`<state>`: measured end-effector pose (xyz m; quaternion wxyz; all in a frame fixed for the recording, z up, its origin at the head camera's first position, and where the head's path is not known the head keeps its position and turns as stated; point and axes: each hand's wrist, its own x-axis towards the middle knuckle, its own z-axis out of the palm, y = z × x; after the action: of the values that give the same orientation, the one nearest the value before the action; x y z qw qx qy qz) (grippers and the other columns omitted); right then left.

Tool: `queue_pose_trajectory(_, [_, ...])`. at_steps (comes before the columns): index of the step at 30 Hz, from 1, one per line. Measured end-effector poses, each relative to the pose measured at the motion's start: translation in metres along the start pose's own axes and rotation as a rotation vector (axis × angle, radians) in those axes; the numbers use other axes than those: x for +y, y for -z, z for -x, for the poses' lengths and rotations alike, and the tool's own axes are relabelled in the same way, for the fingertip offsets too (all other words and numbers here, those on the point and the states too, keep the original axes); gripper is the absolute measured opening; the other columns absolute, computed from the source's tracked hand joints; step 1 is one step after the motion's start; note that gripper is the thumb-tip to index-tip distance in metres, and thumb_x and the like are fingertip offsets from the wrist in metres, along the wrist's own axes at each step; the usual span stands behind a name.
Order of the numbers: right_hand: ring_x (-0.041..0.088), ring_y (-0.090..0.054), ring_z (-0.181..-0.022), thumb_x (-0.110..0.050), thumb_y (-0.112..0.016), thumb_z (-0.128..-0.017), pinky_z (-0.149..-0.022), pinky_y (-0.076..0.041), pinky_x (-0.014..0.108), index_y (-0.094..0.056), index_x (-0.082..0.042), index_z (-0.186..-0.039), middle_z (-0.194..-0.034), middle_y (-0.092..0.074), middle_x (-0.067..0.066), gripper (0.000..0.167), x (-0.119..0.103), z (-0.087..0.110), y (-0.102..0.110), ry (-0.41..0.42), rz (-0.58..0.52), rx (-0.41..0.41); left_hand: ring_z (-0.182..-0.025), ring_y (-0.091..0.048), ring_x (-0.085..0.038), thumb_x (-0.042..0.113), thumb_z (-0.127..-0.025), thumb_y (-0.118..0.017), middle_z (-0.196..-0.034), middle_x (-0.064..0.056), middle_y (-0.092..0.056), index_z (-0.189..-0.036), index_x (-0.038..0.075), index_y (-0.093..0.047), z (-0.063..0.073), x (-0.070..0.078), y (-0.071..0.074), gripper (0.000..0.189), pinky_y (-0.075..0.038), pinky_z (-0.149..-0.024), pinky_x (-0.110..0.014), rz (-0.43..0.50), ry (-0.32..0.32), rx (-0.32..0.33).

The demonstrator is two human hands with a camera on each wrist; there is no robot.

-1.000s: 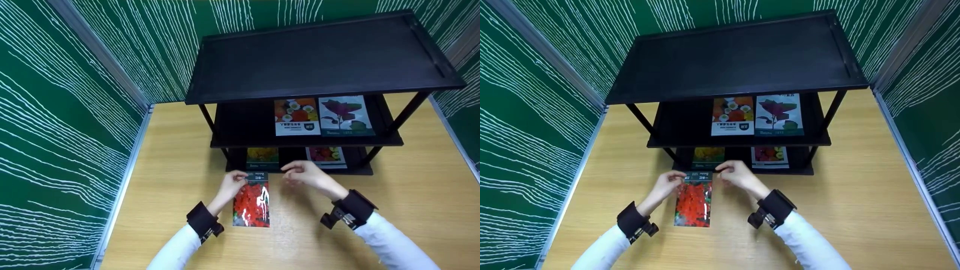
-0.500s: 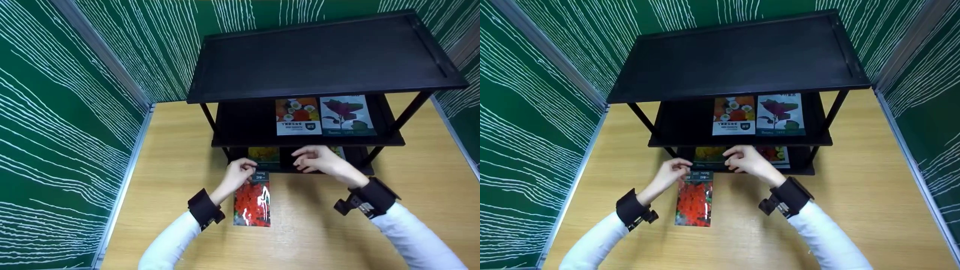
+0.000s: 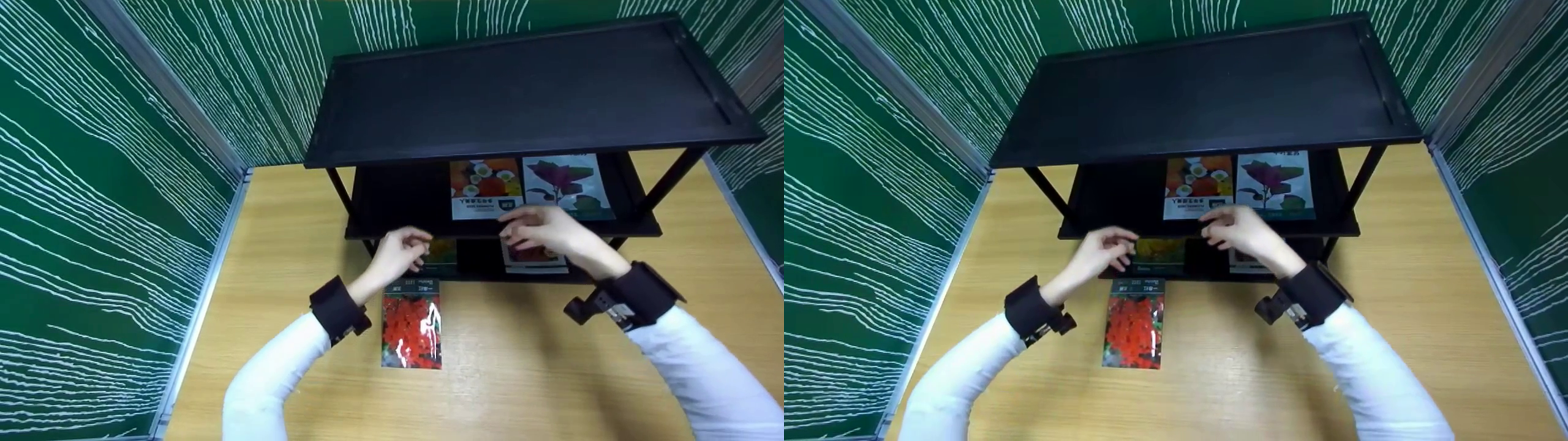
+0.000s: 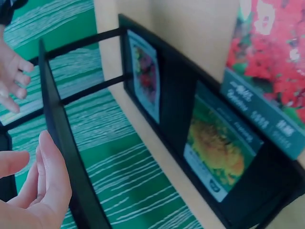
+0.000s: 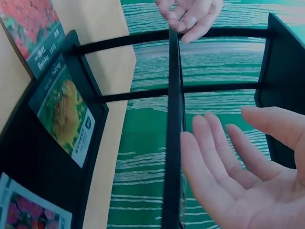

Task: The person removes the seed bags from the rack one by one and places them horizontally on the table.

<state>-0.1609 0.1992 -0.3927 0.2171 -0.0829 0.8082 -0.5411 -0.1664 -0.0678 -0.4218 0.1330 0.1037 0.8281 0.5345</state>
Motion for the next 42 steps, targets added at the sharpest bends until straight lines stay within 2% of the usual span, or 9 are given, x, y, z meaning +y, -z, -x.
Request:
queue_pose_trajectory(5, [0.02, -0.057, -0.095, -0.022, -0.046, -0.092, -0.082, -0.049, 0.031, -0.044, 0.0, -0.125, -0.112, -0.054, 0.021, 0.04, -0.005, -0.002, 0.009, 0.027, 0.083, 0.035, -0.06, -0.058, -0.024, 0.001, -0.084, -0.051, -0.082, -0.016, -0.061, -0.105, -0.004, -0.059, -0.012, 0.016, -0.001, 0.023, -0.053, -0.054, -0.029, 0.026, 0.005, -0.014])
queue_pose_trajectory(9, [0.014, -0.057, -0.092, -0.021, -0.047, -0.091, -0.081, -0.049, 0.027, -0.043, 0.002, -0.126, -0.113, -0.053, 0.021, 0.042, -0.008, -0.008, 0.015, 0.04, 0.075, 0.057, -0.056, -0.056, -0.015, 0.003, -0.085, -0.052, -0.08, -0.01, -0.061, -0.106, -0.002, -0.06, -0.023, 0.027, -0.002, 0.023, -0.053, -0.052, -0.026, 0.015, 0.001, -0.01])
queue_pose_trajectory(12, [0.011, -0.057, -0.088, -0.02, -0.048, -0.091, -0.079, -0.049, 0.024, -0.043, 0.004, -0.125, -0.107, -0.056, 0.016, 0.042, -0.009, -0.013, 0.018, 0.061, 0.034, 0.083, -0.058, -0.057, -0.016, 0.003, -0.085, -0.053, -0.082, -0.012, -0.062, -0.106, -0.001, -0.06, -0.032, 0.035, -0.002, 0.023, -0.053, -0.054, -0.028, 0.002, 0.003, 0.001])
queue_pose_trajectory(17, [0.016, -0.058, -0.087, -0.022, -0.052, -0.09, -0.08, -0.049, 0.028, -0.044, 0.006, -0.123, -0.095, -0.06, 0.007, 0.044, -0.009, -0.022, 0.024, 0.111, -0.042, 0.135, -0.068, -0.061, -0.025, 0.006, -0.086, -0.054, -0.089, -0.016, -0.061, -0.108, 0.001, -0.06, -0.048, 0.043, -0.004, 0.024, -0.054, -0.059, -0.032, -0.018, 0.043, 0.022])
queue_pose_trajectory(21, [0.019, -0.056, -0.094, -0.026, -0.051, -0.09, -0.087, -0.046, 0.037, -0.045, 0.004, -0.123, -0.104, -0.058, 0.009, 0.045, -0.012, -0.029, 0.027, 0.073, -0.048, 0.168, -0.072, -0.061, -0.027, 0.008, -0.087, -0.053, -0.092, -0.016, -0.062, -0.108, 0.003, -0.06, -0.06, 0.047, -0.007, 0.023, -0.054, -0.058, -0.029, -0.044, 0.068, 0.042])
queue_pose_trajectory(28, [0.035, -0.04, -0.114, -0.032, -0.047, -0.091, -0.095, -0.036, 0.046, -0.033, 0.001, -0.133, -0.127, -0.039, 0.024, 0.055, -0.016, -0.042, 0.034, -0.011, -0.037, 0.19, -0.08, -0.06, -0.029, 0.01, -0.087, -0.054, -0.097, -0.016, -0.06, -0.111, 0.0, -0.057, -0.072, 0.053, -0.008, 0.026, -0.053, -0.064, -0.031, 0.003, 0.092, 0.062])
queue_pose_trajectory(35, [0.029, -0.039, -0.118, -0.035, -0.051, -0.088, -0.1, -0.032, 0.045, -0.028, -0.006, -0.138, -0.138, -0.031, 0.017, 0.061, -0.006, -0.057, 0.041, -0.008, -0.12, 0.188, -0.083, -0.06, -0.026, 0.012, -0.088, -0.053, -0.098, -0.015, -0.061, -0.112, 0.0, -0.057, -0.088, 0.057, -0.011, 0.027, -0.053, -0.065, -0.029, 0.02, 0.119, 0.103])
queue_pose_trajectory(37, [0.031, -0.037, -0.119, -0.035, -0.051, -0.088, -0.1, -0.03, 0.046, -0.031, -0.006, -0.136, -0.137, -0.032, 0.018, 0.06, -0.013, -0.055, 0.04, -0.012, -0.124, 0.183, -0.084, -0.06, -0.025, 0.012, -0.088, -0.053, -0.099, -0.014, -0.061, -0.112, 0.0, -0.058, -0.092, 0.057, -0.012, 0.027, -0.053, -0.066, -0.028, 0.027, 0.13, 0.116])
queue_pose_trajectory(42, [0.029, -0.041, -0.11, -0.036, -0.048, -0.089, -0.092, -0.036, 0.043, -0.035, -0.011, -0.136, -0.125, -0.043, 0.017, 0.055, -0.01, -0.061, 0.039, -0.01, -0.085, 0.225, -0.08, -0.06, -0.023, 0.011, -0.088, -0.052, -0.099, -0.013, -0.061, -0.114, 0.001, -0.058, -0.099, 0.056, -0.014, 0.028, -0.052, -0.064, -0.026, 0.042, 0.134, 0.149])
